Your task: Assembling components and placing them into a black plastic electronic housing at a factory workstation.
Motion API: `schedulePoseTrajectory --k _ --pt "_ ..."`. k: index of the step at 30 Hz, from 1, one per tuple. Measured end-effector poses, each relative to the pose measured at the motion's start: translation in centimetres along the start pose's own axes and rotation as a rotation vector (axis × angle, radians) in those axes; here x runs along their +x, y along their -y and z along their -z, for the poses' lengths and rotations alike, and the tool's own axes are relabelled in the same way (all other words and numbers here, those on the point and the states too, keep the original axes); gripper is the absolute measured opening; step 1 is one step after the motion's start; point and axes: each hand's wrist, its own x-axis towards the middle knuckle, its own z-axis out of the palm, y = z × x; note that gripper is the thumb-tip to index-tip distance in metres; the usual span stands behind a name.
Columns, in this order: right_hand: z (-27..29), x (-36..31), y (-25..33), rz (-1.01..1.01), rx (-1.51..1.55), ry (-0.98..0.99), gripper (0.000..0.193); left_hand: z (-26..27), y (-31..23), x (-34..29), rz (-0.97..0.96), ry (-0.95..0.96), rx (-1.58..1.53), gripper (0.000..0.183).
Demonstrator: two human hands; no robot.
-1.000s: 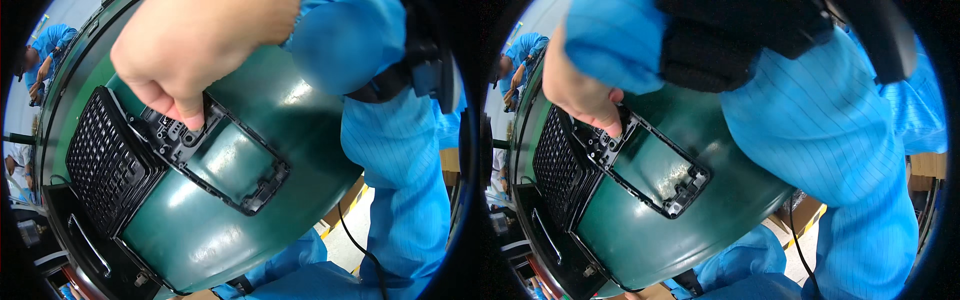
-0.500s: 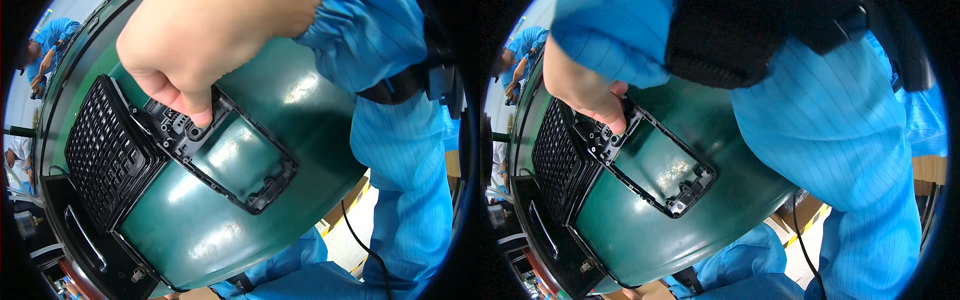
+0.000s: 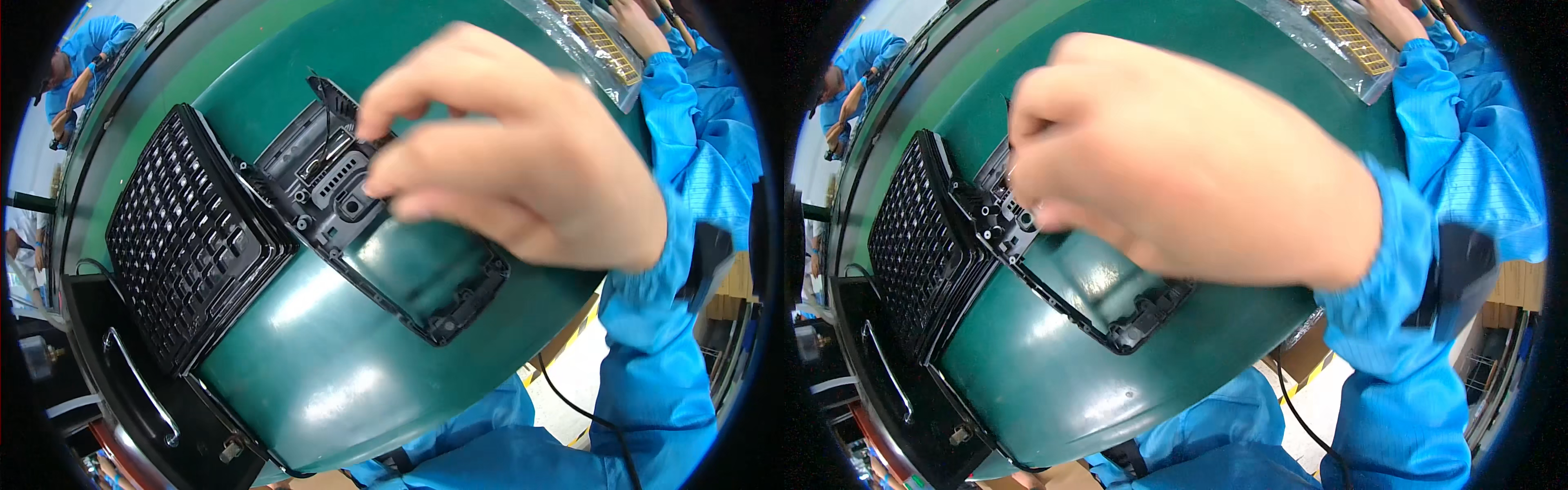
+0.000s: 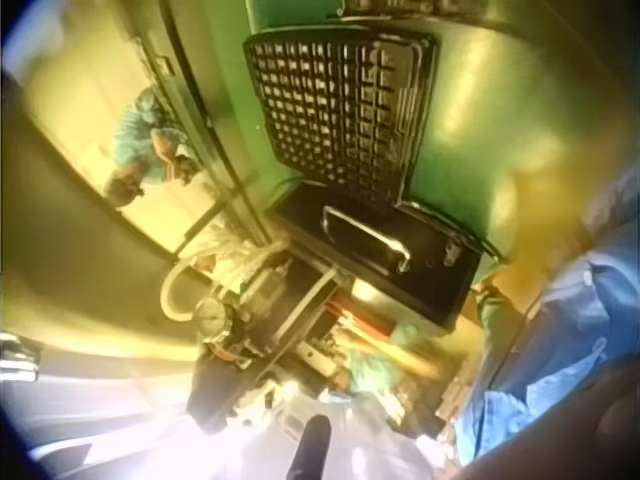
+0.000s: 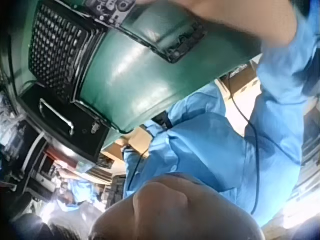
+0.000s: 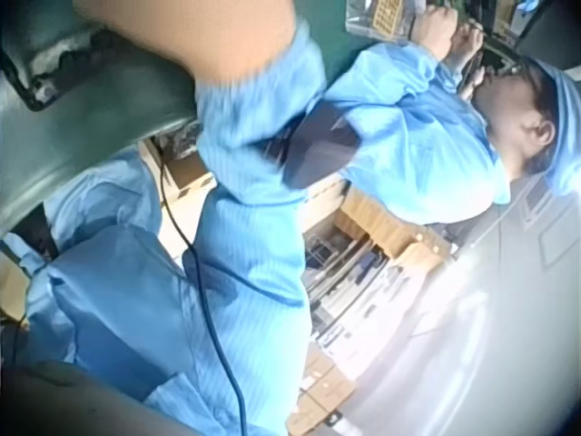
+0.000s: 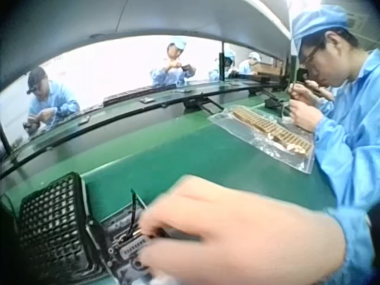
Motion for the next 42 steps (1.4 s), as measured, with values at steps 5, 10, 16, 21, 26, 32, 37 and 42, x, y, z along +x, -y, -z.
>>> schedulePoseTrajectory --k 5,10,16,21,26,32,37,42 --pt "-2.6 -4.6 4.6 -0.254 0.130 -0.066 0.048 0.0 1.0 0.5 0.003 0.005 0.004 0.044" --pt "-4.0 -5.2 9.3 -0.276 0.115 -0.116 0.039 0.9 1.1 0.8 0.011 0.022 0.019 0.044" --pt "-5.8 -5.9 6.6 0.171 -0.204 -0.331 0.023 2.9 1.5 -0.6 0.036 0.000 0.030 0.044" --pt "-4.2 -3.7 7.1 0.077 -0.120 -0.413 0.026 3.9 1.8 -1.6 0.059 0.001 0.028 0.044" --pt "-3.7 -3.4 7.2 -0.043 -0.326 -0.142 0.035 4.3 2.6 -3.0 0.086 0.001 0.029 0.044" --pt "-2.5 -2.7 7.0 0.025 -0.386 -0.033 0.036 4.5 3.0 -4.1 0.118 -0.003 0.029 0.044" --pt "-0.9 -0.5 7.1 0.040 -0.409 0.174 0.038 3.9 3.8 -5.1 0.150 -0.012 0.014 0.044" --pt "-0.8 0.0 7.3 0.072 -0.385 0.216 0.050 3.4 5.1 -6.5 0.177 -0.029 0.002 0.044"
